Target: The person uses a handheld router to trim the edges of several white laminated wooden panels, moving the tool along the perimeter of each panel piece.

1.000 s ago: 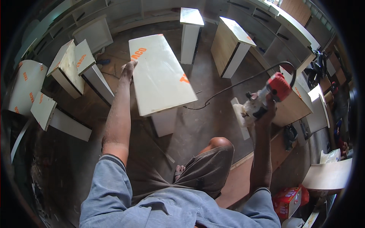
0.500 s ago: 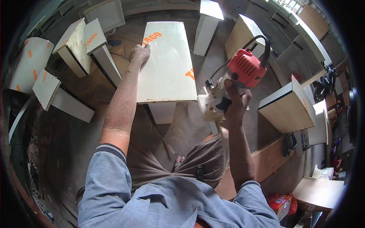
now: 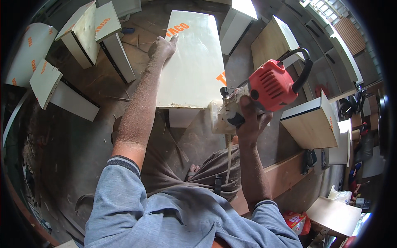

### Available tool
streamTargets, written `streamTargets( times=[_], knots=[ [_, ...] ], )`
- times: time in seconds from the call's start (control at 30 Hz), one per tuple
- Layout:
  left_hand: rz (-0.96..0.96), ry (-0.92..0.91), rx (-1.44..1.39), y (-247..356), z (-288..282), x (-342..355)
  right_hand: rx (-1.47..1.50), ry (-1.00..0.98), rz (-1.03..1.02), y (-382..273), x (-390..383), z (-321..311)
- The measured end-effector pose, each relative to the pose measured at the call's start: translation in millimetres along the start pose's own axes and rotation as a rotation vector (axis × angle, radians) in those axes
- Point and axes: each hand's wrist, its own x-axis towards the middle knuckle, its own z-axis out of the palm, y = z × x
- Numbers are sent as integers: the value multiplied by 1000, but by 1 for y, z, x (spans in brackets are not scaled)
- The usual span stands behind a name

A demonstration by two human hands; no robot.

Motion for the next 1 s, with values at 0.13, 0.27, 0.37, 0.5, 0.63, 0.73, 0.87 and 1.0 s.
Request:
streamTargets(
  times=[0.13,0.27,0.37,0.5,0.63,0.73,0.87,1.0],
  knots=[
    [31,15,23,-2,4,-1,-84,-39,-78,13,1,3],
    [58,8,-2,-3,-1,-4,-42,-31,-120,32,3,-1],
    [46,-118,-24,-1,-6,-8,-53,-5,-153,36,7,2],
    [63,-127,-33,-1,-6,-11,-53,15,-143,47,10,-4],
    [124,55,-52,-7,2,-9,-4,42,-168,53,13,0],
    [158,47,-67,-10,4,-5,-12,22,-142,52,19,3],
    [147,-95,-96,-12,-1,-1,-48,45,-131,51,29,11],
    [182,-68,-138,-14,2,2,-38,52,-66,41,42,30]
  ],
)
